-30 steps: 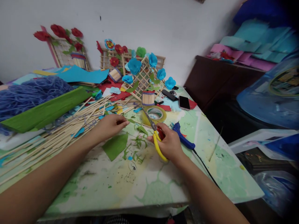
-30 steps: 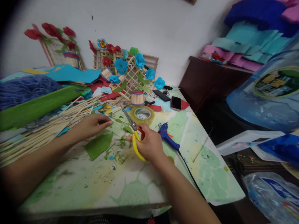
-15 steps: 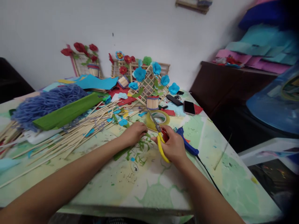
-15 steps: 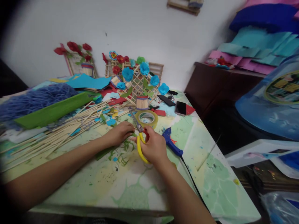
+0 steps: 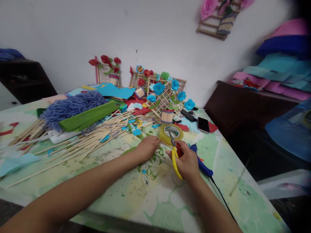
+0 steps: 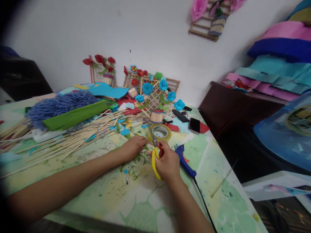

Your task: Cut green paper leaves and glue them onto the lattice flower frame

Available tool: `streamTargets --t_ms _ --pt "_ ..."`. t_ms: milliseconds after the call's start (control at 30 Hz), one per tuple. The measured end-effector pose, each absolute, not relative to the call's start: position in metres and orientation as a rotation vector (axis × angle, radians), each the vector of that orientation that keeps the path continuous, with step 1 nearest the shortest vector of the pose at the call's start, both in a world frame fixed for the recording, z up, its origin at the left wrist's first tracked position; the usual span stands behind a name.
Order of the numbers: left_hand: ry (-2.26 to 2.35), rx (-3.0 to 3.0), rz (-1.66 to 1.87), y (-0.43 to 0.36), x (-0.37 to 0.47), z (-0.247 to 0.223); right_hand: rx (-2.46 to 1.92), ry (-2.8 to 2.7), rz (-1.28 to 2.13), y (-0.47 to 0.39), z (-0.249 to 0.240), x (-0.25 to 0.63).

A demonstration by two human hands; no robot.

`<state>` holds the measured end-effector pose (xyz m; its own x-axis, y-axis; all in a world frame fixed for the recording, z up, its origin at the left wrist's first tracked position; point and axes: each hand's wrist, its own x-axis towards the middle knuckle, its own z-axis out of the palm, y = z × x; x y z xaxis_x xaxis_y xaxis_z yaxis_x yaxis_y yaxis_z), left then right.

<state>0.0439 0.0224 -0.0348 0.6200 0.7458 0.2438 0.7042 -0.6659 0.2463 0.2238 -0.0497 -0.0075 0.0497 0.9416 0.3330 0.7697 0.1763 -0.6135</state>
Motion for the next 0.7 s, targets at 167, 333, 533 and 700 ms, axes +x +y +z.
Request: streamTargets --t_ms 167,333,533,700 --pt "1.246 2.616 0.554 0.023 0.041 -0.036 -1.634 -1.734 0.315 -0.049 -0.009 0.224" --pt "1.199 2.485 0.661 0.024 0.039 -0.033 -1.513 -1.605 0.487 -0.045 -0.016 0.223" --pt "0.963 1.651 0.976 0.000 0.049 -0.020 -1.259 -1.182 0.920 -0.036 -0.023 0.219" --pt "0.846 1.452 0.898 -0.016 0.055 -0.014 -1.202 -1.163 0.994 -0.036 -0.022 0.217"
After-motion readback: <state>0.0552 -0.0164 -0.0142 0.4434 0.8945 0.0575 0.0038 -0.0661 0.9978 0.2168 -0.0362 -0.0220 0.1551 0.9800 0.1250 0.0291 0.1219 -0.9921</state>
